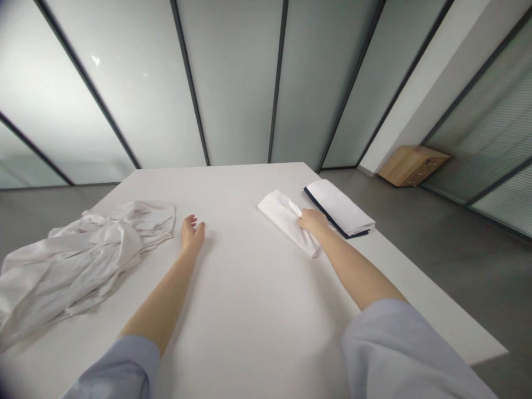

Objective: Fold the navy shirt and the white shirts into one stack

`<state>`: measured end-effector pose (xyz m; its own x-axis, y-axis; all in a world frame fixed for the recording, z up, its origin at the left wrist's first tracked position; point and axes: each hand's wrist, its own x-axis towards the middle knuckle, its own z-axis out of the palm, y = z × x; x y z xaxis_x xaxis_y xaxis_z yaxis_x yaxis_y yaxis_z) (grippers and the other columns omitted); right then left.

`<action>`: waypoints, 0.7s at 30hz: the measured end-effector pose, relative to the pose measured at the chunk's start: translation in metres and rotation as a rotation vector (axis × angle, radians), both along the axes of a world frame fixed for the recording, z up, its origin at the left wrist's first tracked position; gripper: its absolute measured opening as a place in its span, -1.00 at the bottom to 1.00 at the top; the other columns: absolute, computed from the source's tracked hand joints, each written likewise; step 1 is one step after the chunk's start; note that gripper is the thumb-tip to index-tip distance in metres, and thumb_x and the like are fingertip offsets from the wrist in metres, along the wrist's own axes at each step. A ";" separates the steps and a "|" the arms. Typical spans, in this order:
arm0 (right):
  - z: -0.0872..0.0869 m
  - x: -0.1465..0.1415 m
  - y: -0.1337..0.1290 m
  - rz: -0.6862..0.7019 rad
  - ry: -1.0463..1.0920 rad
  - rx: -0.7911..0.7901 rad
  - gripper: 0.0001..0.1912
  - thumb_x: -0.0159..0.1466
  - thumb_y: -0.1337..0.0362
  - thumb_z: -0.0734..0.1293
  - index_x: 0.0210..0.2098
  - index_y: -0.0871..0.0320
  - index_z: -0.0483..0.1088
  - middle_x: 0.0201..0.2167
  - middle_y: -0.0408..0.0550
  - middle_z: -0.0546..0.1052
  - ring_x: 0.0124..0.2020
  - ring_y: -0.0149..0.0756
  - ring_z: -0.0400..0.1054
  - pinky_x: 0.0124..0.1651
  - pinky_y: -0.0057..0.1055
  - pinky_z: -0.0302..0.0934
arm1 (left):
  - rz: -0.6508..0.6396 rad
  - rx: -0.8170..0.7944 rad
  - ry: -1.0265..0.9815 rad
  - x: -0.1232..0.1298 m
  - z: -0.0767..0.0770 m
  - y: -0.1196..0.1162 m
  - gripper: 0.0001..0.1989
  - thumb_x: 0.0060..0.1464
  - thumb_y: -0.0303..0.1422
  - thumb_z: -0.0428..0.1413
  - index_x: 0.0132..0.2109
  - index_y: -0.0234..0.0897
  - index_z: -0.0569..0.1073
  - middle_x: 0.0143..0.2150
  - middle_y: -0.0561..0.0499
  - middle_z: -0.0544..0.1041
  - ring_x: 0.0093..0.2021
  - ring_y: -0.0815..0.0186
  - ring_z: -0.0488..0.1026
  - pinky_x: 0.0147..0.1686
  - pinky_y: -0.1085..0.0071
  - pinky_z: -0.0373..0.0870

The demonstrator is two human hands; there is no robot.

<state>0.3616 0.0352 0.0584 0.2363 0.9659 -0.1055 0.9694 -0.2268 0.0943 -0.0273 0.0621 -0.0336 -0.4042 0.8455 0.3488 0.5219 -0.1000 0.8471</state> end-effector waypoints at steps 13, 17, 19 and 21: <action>0.034 0.077 -0.036 -0.247 -0.005 0.253 -0.61 0.29 0.22 0.13 -0.06 0.26 0.46 -0.13 0.27 0.55 -0.10 -0.03 0.45 -0.20 -0.31 0.25 | -0.022 -0.030 0.002 -0.002 0.004 -0.002 -0.56 0.01 -0.28 0.08 0.06 -0.24 0.30 0.01 -0.14 0.46 -0.08 0.18 0.46 -0.04 0.17 0.41; 0.062 0.094 -0.044 -0.298 0.007 0.339 -0.65 0.28 0.22 0.16 -0.11 0.25 0.47 -0.14 0.27 0.54 -0.14 -0.02 0.45 -0.23 -0.31 0.24 | -0.025 -0.038 0.006 -0.002 0.005 -0.004 -0.56 0.02 -0.27 0.07 0.07 -0.24 0.30 0.02 -0.14 0.46 -0.07 0.18 0.46 -0.05 0.17 0.41; 0.078 0.105 -0.048 -0.318 0.037 0.373 -0.67 0.27 0.24 0.17 -0.14 0.28 0.47 -0.16 0.29 0.54 -0.15 -0.02 0.45 -0.24 -0.31 0.23 | -0.026 -0.042 0.010 -0.003 0.006 -0.005 -0.56 0.02 -0.27 0.07 0.07 -0.24 0.29 0.02 -0.15 0.46 -0.06 0.17 0.45 -0.06 0.17 0.42; 0.095 0.118 -0.051 -0.345 0.066 0.424 -0.70 0.26 0.26 0.19 -0.18 0.29 0.49 -0.19 0.31 0.55 -0.15 0.00 0.44 -0.24 -0.28 0.24 | -0.022 -0.041 0.015 -0.003 0.006 -0.005 -0.56 0.02 -0.26 0.07 0.07 -0.24 0.29 0.02 -0.15 0.46 -0.06 0.17 0.46 -0.06 0.17 0.42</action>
<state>0.4792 -0.0160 0.1534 0.5530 0.7946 0.2504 0.8327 -0.5377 -0.1326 -0.0303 0.0568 -0.0278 -0.3804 0.8679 0.3195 0.5326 -0.0768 0.8429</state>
